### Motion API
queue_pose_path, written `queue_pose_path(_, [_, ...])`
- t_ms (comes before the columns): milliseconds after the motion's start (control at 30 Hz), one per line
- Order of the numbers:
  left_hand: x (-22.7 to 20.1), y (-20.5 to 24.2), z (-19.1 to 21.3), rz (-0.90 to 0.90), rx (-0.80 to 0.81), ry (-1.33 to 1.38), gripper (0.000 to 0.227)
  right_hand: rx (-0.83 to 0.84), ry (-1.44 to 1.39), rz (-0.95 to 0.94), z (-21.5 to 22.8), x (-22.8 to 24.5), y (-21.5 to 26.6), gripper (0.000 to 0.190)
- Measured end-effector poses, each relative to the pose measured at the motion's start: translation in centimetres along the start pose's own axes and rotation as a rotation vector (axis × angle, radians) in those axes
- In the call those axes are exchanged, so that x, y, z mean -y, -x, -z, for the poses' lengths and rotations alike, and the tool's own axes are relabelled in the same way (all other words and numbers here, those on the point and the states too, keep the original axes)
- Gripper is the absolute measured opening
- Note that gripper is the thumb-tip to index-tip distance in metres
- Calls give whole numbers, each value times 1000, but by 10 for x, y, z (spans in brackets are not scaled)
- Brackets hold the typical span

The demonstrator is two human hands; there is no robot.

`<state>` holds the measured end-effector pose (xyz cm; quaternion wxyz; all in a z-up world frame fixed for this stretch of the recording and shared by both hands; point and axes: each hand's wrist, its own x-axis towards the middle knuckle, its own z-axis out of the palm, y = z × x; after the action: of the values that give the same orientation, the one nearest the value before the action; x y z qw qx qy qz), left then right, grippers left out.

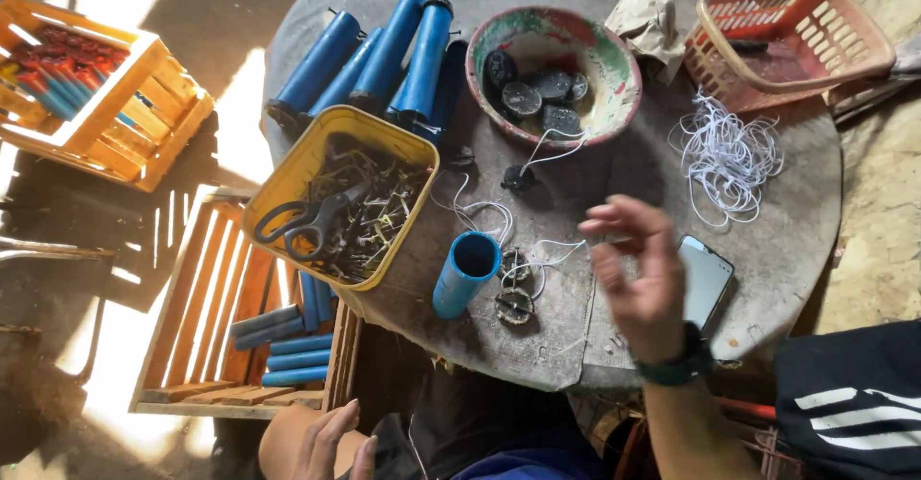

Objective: Tying strings to circular components and inserting them into blue plastic tubes at a workshop table.

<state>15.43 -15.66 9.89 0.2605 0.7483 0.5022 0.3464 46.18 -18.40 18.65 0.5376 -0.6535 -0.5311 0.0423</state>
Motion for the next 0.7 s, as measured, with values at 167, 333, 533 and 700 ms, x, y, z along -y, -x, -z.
queue_pose_path(167, [19,-1,-1,127,148,-80,37,-135,172,-23,24,5,-13,16])
queue_pose_path(333, [-19,-21,2,-48,68,-15,30,152,262,96,13,-4,-22,14])
queue_pose_path(533, [-33,-25,6,-54,118,-18,33,409,624,57,2,-18,-31,23])
queue_pose_path(700, [-37,-19,10,89,69,16,26,609,790,-128,6,-45,-17,39])
